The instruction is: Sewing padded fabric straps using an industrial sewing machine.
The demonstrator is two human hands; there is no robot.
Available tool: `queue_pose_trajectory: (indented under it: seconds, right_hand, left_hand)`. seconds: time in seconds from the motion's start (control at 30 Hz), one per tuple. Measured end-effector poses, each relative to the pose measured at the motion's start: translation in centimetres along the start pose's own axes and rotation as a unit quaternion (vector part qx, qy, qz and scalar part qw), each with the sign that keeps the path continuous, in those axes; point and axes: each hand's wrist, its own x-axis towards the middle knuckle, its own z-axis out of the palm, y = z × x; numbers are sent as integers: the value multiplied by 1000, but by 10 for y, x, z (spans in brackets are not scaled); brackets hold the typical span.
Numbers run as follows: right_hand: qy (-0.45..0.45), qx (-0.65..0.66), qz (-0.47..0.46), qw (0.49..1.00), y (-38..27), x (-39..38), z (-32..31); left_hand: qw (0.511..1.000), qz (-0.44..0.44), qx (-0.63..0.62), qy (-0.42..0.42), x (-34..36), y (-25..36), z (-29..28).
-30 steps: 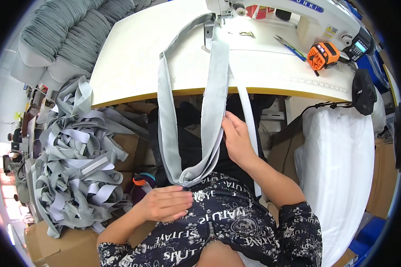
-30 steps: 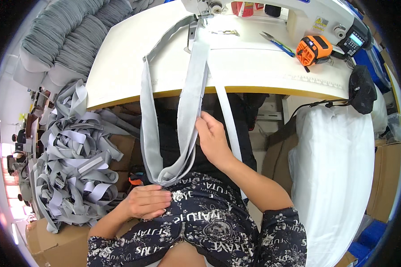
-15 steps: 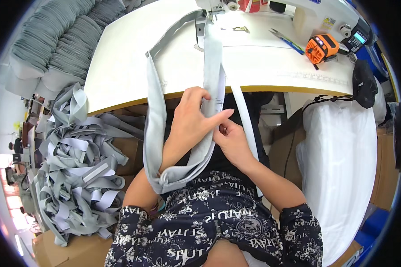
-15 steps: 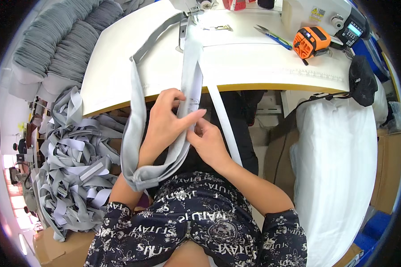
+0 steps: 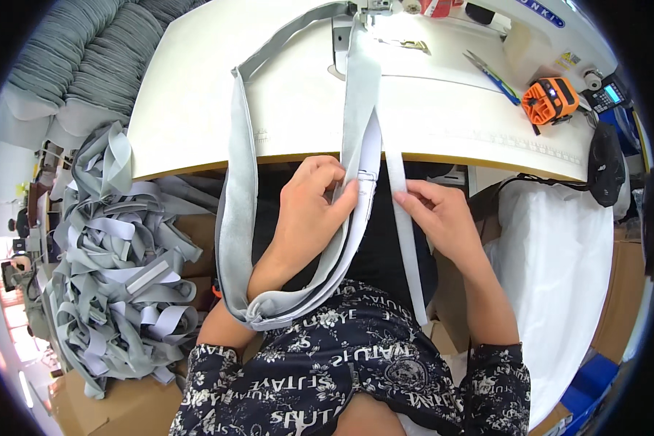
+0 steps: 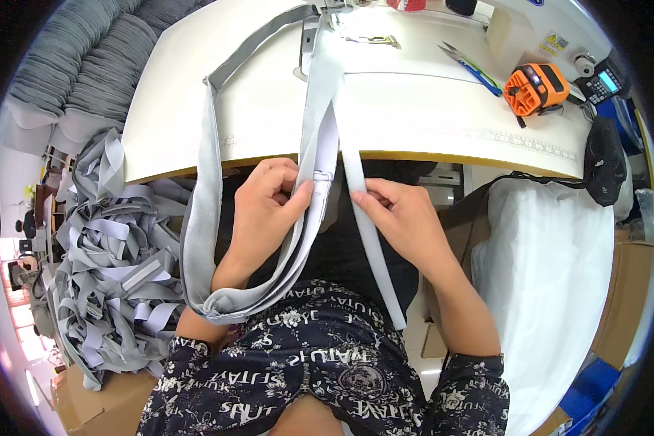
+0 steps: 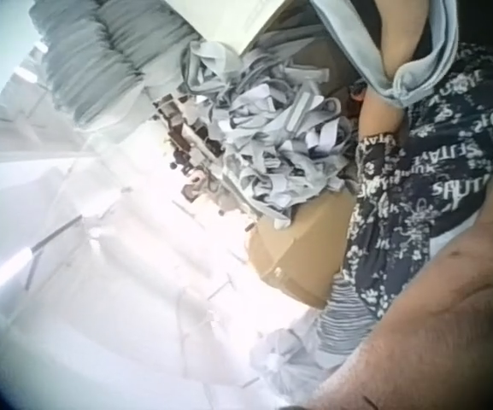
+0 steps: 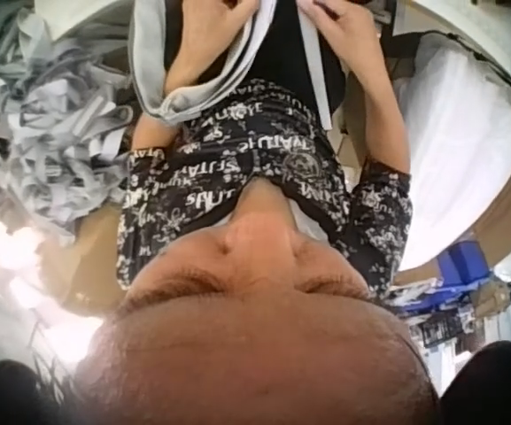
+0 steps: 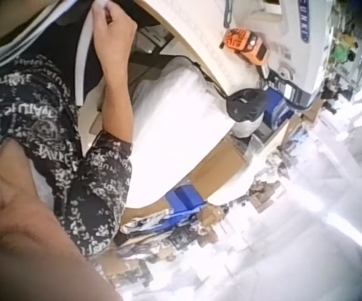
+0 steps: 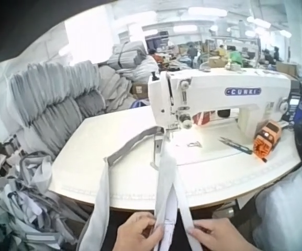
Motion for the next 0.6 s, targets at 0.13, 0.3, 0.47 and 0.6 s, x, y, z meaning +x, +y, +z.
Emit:
queue_pose_trajectory:
  seconds: [0.13,0.3,0.47,0.6]
  right_hand:
    - [-51,177,69,980,-14,4,-3]
    - [-84,151,50,984,-16,13,17]
    - [-53,107,103,988,1,17,30]
    - [25,199,69,977,7,20,43]
  left_hand:
    - [998,36,52,17,-2,2,4]
    - [996,46,70,10,-5,4,8]
    - [994,96,58,17,-10,-3,6]
    - [998,57,15,13,-13,-4,2]
